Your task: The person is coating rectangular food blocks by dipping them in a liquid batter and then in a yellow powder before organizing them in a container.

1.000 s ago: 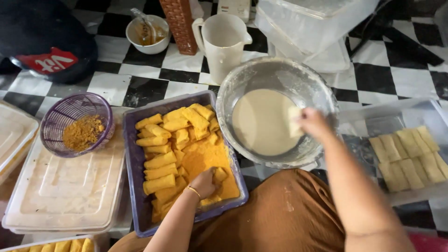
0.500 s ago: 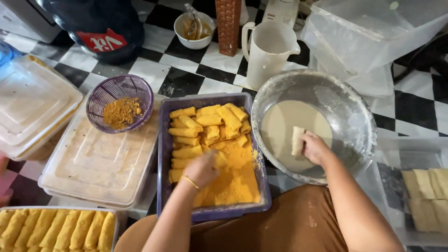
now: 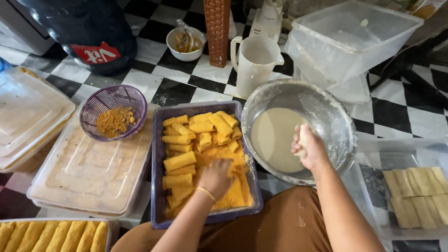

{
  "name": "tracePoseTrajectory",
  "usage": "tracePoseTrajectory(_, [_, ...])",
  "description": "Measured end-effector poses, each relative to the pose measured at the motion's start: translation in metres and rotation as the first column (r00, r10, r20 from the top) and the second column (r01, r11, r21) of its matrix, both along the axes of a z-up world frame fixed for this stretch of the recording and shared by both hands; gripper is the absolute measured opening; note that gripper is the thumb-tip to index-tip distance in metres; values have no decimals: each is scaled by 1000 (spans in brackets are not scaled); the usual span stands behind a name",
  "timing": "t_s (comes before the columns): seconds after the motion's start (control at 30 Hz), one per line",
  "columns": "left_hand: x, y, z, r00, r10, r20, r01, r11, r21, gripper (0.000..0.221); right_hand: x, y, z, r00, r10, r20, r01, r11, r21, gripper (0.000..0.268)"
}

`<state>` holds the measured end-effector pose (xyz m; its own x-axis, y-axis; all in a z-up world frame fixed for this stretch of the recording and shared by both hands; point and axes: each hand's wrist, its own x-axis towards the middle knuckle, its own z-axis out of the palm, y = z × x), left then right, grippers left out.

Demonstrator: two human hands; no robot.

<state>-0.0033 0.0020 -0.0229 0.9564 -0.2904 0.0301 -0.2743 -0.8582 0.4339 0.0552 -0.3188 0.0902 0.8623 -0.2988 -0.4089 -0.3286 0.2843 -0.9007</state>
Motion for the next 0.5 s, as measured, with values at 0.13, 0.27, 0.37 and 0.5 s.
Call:
tracePoseTrajectory(0.13, [-16,-26,23,836,19,-548,165,945,284,66,-15,27,31,976,206,78,-201,977,-68,70])
tracePoseTrajectory(0.27, [-9,-20,-94,689,15,-725,149,975,162,66,-38,74,38,754,650,100,-637,760,-131,58])
tracePoseTrajectory(0.37, [16,9,-231,824,-127,-552,80,991,-110,26,-53,100,-6,353,935,-26,-642,222,-734,32])
tracePoseTrajectory(0.5, [2,13,-46,402,91,-911,-666,711,-223,74,-68,143,-42,364,912,-189,-455,-2,-890,6])
